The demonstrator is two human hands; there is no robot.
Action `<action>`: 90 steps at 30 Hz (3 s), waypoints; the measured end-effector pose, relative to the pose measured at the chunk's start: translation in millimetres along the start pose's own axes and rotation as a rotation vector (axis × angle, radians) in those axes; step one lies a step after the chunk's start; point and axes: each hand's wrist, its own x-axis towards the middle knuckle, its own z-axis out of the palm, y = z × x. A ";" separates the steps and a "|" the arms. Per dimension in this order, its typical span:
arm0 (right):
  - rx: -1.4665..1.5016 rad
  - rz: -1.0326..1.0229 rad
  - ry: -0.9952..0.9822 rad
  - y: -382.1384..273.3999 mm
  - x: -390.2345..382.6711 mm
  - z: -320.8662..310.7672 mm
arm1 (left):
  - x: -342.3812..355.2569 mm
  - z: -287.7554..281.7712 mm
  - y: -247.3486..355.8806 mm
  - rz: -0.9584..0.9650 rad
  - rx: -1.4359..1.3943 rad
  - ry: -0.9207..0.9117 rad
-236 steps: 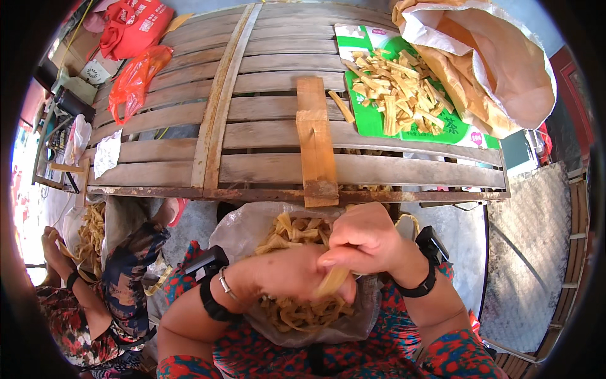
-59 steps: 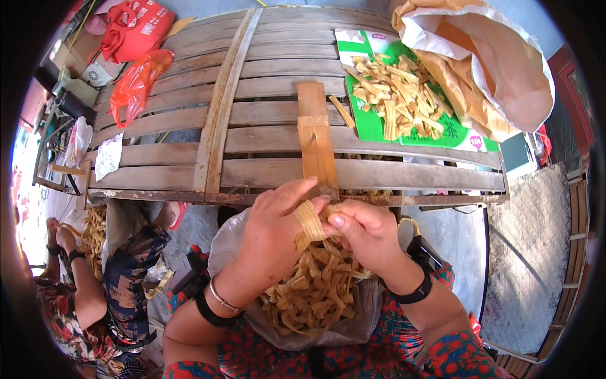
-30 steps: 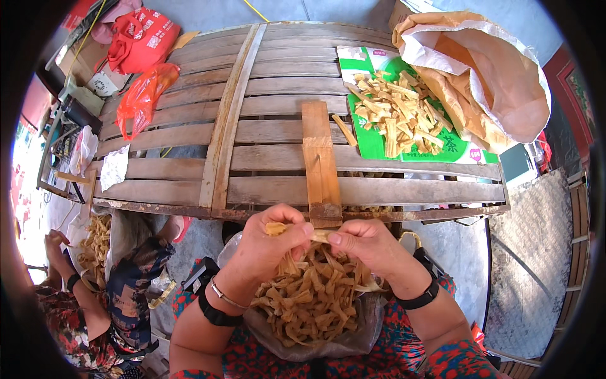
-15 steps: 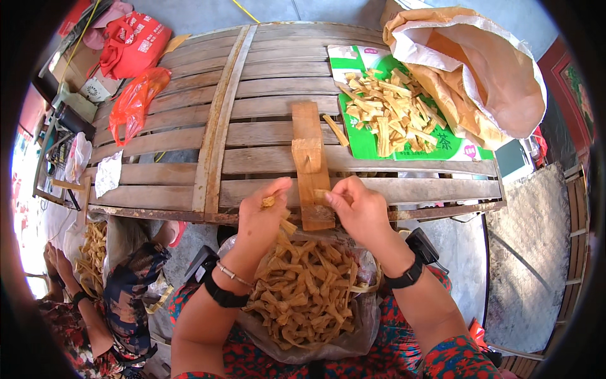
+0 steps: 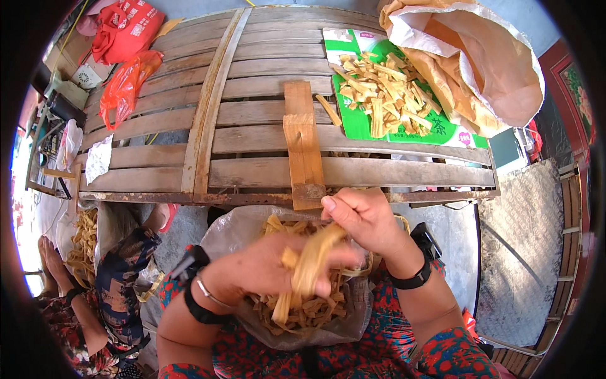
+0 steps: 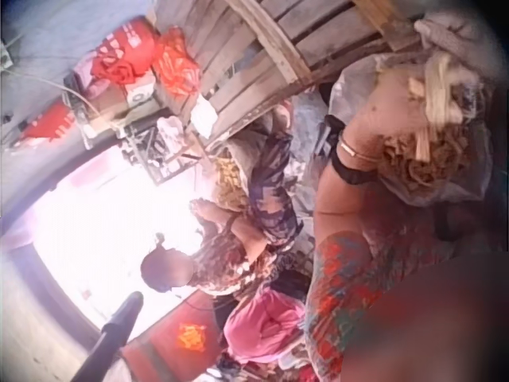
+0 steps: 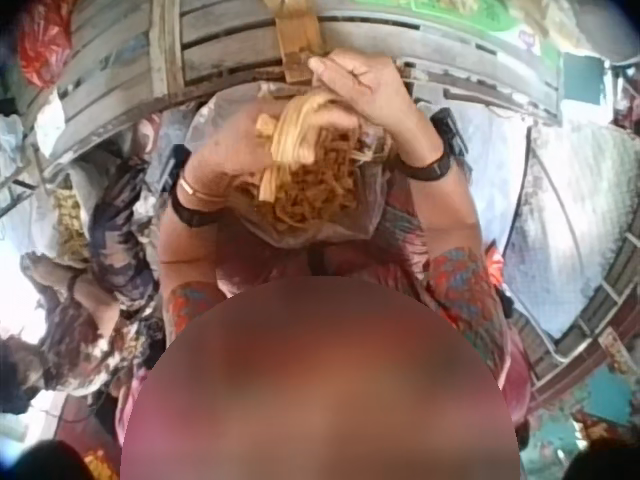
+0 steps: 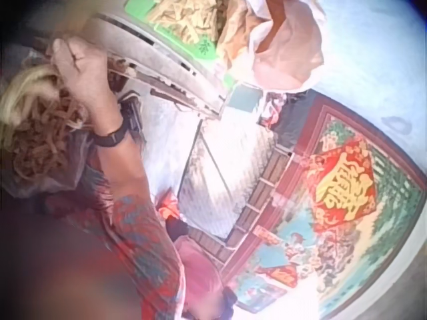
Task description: The person sits on the floor and repeatedly picks up dried vegetable strips from a plastic bag, tears them into smaller pieces by hand, and places them into a pile. The task continues throughout the clip with consistent hand motions.
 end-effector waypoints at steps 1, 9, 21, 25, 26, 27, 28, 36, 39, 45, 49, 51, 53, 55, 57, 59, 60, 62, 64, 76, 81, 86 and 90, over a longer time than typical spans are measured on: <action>0.102 0.166 -0.095 0.3 -0.4 -1.4 | 0.1 -1.6 -3.0 0.183 0.342 0.258; 1.021 0.729 -0.408 8.6 -5.2 22.1 | 8.1 -26.6 -29.5 0.518 1.084 0.478; 0.116 0.100 0.012 -2.4 -16.0 30.2 | 2.7 -19.0 -31.8 0.228 0.809 0.584; -0.398 -0.084 -0.068 5.0 -17.8 35.3 | 4.6 -17.7 -33.9 0.288 1.094 0.569; -0.393 -0.009 -0.084 5.8 -17.6 34.7 | 5.5 -17.2 -33.7 0.333 0.948 0.608; -0.387 0.067 -0.099 5.9 -17.3 33.4 | 6.0 -17.6 -32.9 0.341 0.821 0.602; -0.212 0.186 -0.139 5.3 -17.1 31.3 | 6.5 -16.9 -31.8 0.342 0.688 0.601; 0.613 0.501 -0.376 -5.2 -18.7 15.7 | -10.9 -21.2 -12.0 0.580 -0.100 0.739; 0.712 0.504 -0.335 -1.4 -18.9 16.2 | -12.1 -27.5 -11.7 0.422 0.081 0.817; 0.546 0.522 -0.227 1.0 -13.4 20.2 | -11.9 -34.2 -15.5 0.089 -0.220 0.541; 0.391 0.507 -0.285 -3.1 -13.7 22.3 | -10.4 -26.3 -17.5 -0.016 -0.162 0.540; 0.402 0.525 -0.296 -4.1 -16.0 19.7 | -12.0 -25.2 -17.5 -0.017 -0.099 0.566; 0.412 0.566 -0.299 -3.9 -17.9 15.6 | -13.3 -27.4 -17.6 -0.023 -0.110 0.596; 0.478 0.566 -0.229 -2.5 -17.4 11.6 | -12.5 -30.5 -18.7 0.023 -0.149 0.627; 0.677 0.526 -0.164 0.0 -13.9 9.7 | -7.5 -31.0 -21.6 0.118 -0.224 0.647; 0.995 0.388 -0.112 3.2 -8.7 10.2 | 2.1 -25.8 -27.3 0.094 -0.117 0.674; 1.038 0.364 -0.068 4.5 -6.8 11.0 | 7.9 -21.2 -30.7 0.074 -0.047 0.690; 1.125 0.313 0.013 7.2 -4.9 13.8 | 15.4 -8.3 -38.3 -0.117 0.243 0.405; 1.157 0.290 0.125 10.4 -4.5 15.8 | 21.7 8.0 -46.8 -0.096 0.237 0.263; -0.542 -0.296 0.664 13.2 11.8 -21.3 | 18.6 -4.2 -49.5 0.089 0.352 0.690; -0.268 -0.400 0.088 -0.2 1.2 5.8 | 12.5 -2.3 -38.9 0.068 0.071 0.771; -0.184 -0.604 0.173 -8.3 0.7 -0.4 | 8.6 15.3 -23.8 -0.336 0.013 0.088; -0.362 -0.605 0.066 -9.9 3.1 -1.3 | -2.6 21.7 -2.8 0.007 -0.198 -0.179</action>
